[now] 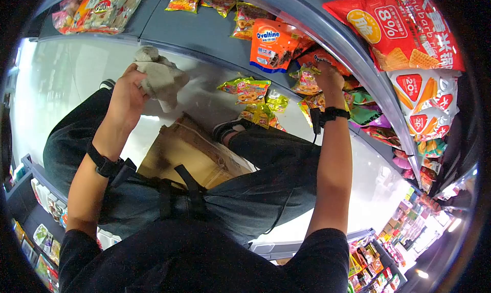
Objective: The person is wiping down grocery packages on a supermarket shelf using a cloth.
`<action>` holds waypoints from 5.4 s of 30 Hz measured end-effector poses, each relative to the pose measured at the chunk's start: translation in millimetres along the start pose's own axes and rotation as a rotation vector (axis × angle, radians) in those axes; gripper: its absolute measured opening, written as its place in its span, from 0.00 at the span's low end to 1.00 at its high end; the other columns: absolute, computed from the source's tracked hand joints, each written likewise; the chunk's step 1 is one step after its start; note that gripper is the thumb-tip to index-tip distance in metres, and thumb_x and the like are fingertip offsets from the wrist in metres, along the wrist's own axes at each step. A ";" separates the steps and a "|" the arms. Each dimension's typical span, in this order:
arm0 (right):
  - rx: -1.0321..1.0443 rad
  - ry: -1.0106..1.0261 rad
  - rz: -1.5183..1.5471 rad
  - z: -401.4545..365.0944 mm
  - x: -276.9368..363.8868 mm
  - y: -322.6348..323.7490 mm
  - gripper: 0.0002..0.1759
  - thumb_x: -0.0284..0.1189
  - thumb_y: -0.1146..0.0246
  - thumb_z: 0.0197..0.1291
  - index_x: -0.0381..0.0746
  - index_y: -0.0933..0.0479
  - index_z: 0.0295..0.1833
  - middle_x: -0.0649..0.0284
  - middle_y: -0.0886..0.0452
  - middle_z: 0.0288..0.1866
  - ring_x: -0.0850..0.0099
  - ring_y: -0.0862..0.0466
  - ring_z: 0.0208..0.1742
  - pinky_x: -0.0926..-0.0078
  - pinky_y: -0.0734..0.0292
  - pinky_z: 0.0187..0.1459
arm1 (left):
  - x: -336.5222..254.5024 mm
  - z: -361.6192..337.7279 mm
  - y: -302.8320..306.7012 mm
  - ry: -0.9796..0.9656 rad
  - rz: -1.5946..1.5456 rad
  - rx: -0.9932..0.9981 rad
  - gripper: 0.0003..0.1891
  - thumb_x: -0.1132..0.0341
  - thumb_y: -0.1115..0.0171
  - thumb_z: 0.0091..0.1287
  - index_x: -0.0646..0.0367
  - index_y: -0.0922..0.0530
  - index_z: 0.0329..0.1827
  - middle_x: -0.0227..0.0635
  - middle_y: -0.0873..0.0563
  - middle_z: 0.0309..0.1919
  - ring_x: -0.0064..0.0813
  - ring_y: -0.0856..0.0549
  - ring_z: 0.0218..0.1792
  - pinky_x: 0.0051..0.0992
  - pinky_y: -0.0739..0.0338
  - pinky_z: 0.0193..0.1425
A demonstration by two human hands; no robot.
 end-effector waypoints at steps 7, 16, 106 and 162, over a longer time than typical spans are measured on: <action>-0.004 0.103 0.077 -19.8 -11.8 46.3 0.16 0.36 0.27 0.51 0.39 0.21 0.40 0.55 0.15 0.39 0.57 0.14 0.43 0.60 0.21 0.45 | -8.0 -6.6 -19.0 -0.024 0.016 0.051 0.28 0.65 0.45 0.63 0.61 0.34 0.68 0.37 0.21 0.57 0.33 0.22 0.58 0.34 0.33 0.65; 0.453 0.215 0.565 -46.6 13.9 8.9 0.12 0.30 0.25 0.47 0.35 0.20 0.32 0.59 0.17 0.27 0.70 0.17 0.30 0.72 0.23 0.36 | 0.4 -7.4 -27.6 0.031 0.057 0.038 0.24 0.65 0.46 0.63 0.58 0.30 0.64 0.36 0.20 0.56 0.33 0.22 0.57 0.34 0.33 0.64; 0.554 0.172 0.509 -86.5 5.8 4.0 0.21 0.29 0.30 0.49 0.33 0.21 0.50 0.50 0.16 0.44 0.57 0.16 0.47 0.63 0.23 0.52 | 40.1 26.4 -45.0 0.120 0.141 0.133 0.25 0.66 0.49 0.65 0.58 0.32 0.67 0.37 0.21 0.59 0.34 0.22 0.60 0.37 0.31 0.65; 0.113 0.143 0.728 -92.2 -9.2 21.7 0.14 0.25 0.34 0.56 0.33 0.21 0.48 0.53 0.14 0.39 0.67 0.14 0.40 0.65 0.20 0.44 | 25.8 4.7 -60.3 0.105 0.133 0.106 0.25 0.65 0.47 0.65 0.55 0.30 0.67 0.34 0.17 0.56 0.30 0.17 0.55 0.32 0.27 0.61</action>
Point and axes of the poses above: each hand's wrist, its own z-axis towards the middle knuckle, its own y-axis out of the back of the hand, x = y × z, the point moved 7 cm from there along z, towards the middle knuckle
